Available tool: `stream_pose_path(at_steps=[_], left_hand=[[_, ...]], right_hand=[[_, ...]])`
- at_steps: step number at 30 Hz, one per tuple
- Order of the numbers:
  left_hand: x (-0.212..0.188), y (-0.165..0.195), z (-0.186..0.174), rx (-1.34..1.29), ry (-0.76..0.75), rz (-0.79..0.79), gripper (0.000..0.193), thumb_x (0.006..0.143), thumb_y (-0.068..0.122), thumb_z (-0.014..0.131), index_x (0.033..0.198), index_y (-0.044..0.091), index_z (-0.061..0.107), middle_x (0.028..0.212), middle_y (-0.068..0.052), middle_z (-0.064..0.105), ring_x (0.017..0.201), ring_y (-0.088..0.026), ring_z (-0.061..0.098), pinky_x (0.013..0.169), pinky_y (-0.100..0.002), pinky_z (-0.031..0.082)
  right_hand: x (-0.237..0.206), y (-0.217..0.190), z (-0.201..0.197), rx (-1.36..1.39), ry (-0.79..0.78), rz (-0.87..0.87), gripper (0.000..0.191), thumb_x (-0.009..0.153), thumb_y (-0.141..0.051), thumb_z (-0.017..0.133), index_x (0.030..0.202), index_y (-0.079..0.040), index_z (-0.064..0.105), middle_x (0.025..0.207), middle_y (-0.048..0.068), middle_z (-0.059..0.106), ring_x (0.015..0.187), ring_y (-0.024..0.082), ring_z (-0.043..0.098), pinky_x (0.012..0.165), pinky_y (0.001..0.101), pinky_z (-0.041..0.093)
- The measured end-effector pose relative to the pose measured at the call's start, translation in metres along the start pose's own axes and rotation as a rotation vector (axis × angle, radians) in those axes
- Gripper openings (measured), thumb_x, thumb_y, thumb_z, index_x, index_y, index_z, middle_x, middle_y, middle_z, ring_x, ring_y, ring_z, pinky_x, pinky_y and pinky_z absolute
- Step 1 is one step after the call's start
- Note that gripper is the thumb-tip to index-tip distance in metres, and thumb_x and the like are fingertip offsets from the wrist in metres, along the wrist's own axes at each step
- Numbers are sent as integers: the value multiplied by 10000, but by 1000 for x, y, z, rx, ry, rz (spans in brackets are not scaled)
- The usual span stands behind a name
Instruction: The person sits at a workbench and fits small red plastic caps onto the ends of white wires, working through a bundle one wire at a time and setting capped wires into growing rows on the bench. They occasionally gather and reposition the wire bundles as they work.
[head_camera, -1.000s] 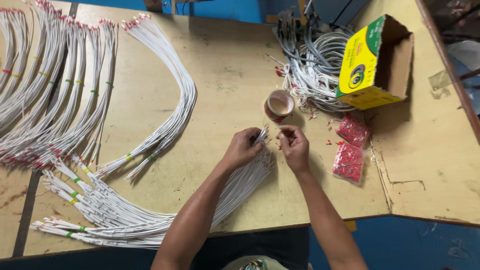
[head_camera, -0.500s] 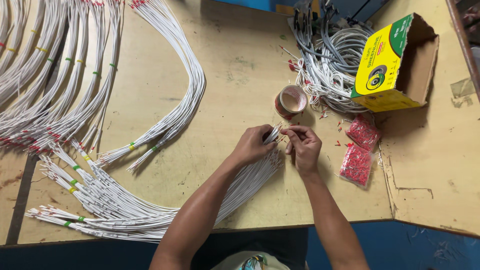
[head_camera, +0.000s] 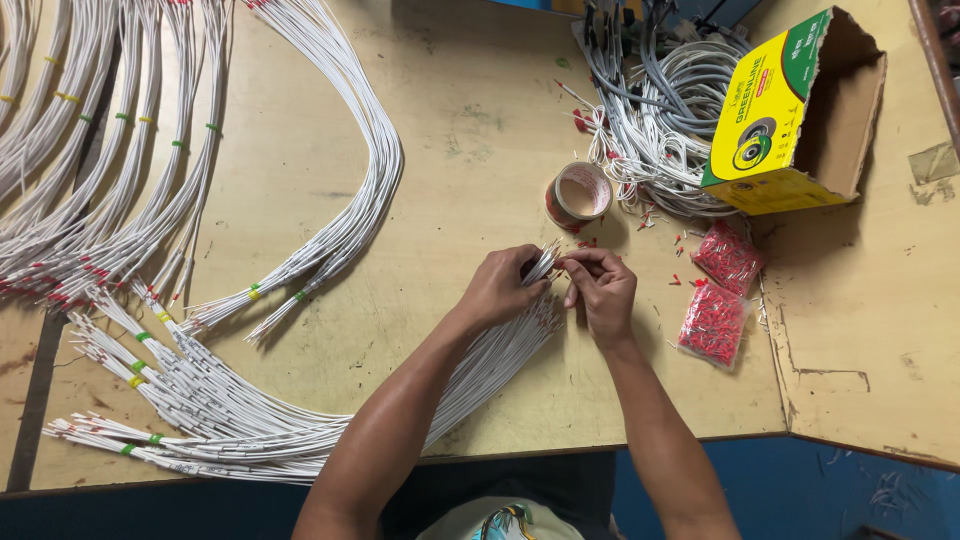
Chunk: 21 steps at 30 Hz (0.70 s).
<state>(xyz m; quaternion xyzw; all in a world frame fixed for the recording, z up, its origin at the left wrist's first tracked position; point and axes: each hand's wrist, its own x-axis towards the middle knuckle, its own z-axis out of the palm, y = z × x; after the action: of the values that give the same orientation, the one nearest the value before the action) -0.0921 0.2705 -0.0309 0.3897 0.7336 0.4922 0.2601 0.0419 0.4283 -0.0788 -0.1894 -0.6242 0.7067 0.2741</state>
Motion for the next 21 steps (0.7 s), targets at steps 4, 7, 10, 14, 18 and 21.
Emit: stream_pose_path(at_steps=[4, 7, 10, 14, 18, 21], left_hand=[[0, -1, -1, -15, 14, 27, 290, 783, 160, 768, 1021, 13, 693, 858, -186, 717, 790, -335, 709, 714, -426, 540], [1, -2, -1, -31, 17, 30, 287, 788, 156, 767, 1024, 11, 690, 862, -180, 723, 788, -326, 715, 713, -420, 542], [0, -4, 0, -45, 19, 20, 291, 789, 150, 760, 1036, 13, 693, 852, -172, 725, 770, -309, 718, 708, -412, 546], [1, -7, 4, -60, 9, -31, 274, 818, 177, 754, 1028, 11, 696, 836, -166, 717, 741, -279, 712, 706, -402, 549], [2, -12, 7, -59, 85, 92, 266, 822, 178, 756, 1016, 2, 711, 885, -168, 699, 771, -282, 678, 725, -397, 539], [2, -17, 9, -64, 72, 35, 266, 838, 177, 726, 1034, -1, 707, 889, -164, 685, 771, -282, 672, 734, -390, 538]], right_hand=[[-1, -2, 3, -64, -16, -8, 126, 967, -8, 699, 1066, 35, 633, 950, 136, 745, 543, 80, 591, 492, 219, 487], [-3, -4, 6, -101, -66, -23, 83, 992, -5, 684, 1059, 34, 654, 1026, 125, 748, 602, 80, 615, 547, 225, 511], [-3, -8, 8, -129, -92, -81, 78, 999, -43, 641, 1053, 3, 675, 1102, 62, 731, 629, 67, 619, 581, 216, 512], [-3, -21, 1, -294, 61, -154, 95, 1000, -81, 663, 1086, -41, 676, 912, -2, 646, 655, 38, 537, 577, 204, 452], [-4, -35, -3, -727, 1, -204, 59, 958, -72, 723, 990, -29, 698, 876, 26, 643, 700, 87, 551, 620, 253, 465], [-7, -43, 3, -921, -72, -162, 97, 891, -84, 756, 947, -38, 691, 852, 51, 653, 682, 116, 601, 627, 279, 503]])
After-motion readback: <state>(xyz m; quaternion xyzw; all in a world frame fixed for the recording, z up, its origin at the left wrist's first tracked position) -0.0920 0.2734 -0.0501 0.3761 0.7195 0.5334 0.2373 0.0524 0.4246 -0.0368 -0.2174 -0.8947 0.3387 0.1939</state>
